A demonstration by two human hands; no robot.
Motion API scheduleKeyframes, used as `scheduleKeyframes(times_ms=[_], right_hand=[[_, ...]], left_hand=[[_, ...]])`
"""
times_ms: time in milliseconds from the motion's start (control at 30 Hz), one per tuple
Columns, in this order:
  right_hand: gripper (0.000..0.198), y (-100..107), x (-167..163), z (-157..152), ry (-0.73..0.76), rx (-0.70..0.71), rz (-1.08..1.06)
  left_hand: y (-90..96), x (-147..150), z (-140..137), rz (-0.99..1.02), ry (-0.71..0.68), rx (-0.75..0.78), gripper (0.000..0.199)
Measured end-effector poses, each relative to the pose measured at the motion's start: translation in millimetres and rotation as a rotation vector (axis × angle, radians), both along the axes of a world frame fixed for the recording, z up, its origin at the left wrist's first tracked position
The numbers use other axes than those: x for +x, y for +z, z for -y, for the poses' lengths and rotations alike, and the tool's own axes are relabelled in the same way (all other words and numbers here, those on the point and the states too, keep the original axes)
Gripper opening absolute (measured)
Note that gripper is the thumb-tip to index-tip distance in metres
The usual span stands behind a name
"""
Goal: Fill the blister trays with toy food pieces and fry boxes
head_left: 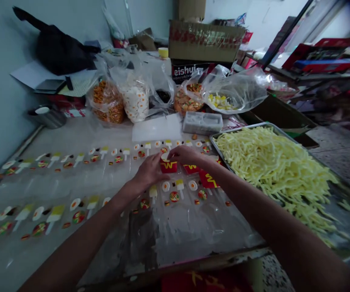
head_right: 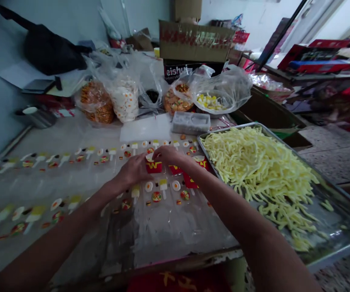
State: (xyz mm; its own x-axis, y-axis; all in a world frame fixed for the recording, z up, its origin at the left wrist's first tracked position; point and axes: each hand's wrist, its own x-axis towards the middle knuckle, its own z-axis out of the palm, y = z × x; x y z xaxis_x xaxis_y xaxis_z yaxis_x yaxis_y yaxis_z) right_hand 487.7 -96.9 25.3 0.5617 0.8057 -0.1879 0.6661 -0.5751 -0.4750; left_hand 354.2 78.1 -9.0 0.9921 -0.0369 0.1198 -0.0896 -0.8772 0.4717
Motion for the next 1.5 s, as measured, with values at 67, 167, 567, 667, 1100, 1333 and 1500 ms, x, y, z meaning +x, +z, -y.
scheduleKeyframes(times_ms=[67, 167, 567, 667, 1100, 1333, 1500], right_hand=[[0.017, -6.0, -6.7, -2.5, 0.042, -0.059, 0.099], [0.025, -16.9, -27.2, -5.1, 0.067, -0.091, 0.314], [0.027, 31.4, -59.9, 151.3, -0.596, -0.052, 0.284], [0.025, 19.1, -75.2, 180.0, -0.564, -0.045, 0.265], [0.011, 18.1, -102.6, 173.9, -0.768, 0.335, 0.24], [0.011, 25.0, -141.1, 209.6, -0.925, 0.194, 0.567], [0.009, 24.5, -165.7, 217.7, -0.674, 0.227, 0.518]], left_hand=[[-7.8, 2.8, 1.5, 0.012, -0.056, 0.032, 0.087], [-9.6, 2.6, 4.3, 0.028, -0.054, 0.13, 0.068], [7.2, 11.9, -0.2, 0.018, -0.072, 0.234, 0.072], [19.9, 15.3, 26.5, 0.124, 0.01, 0.26, 0.058], [23.4, 46.5, 191.8, 0.223, -0.328, 0.036, 0.064], [25.4, 42.2, 192.2, 0.196, -0.288, 0.174, 0.103], [42.8, 14.3, 243.2, 0.247, -0.407, 0.099, 0.073]])
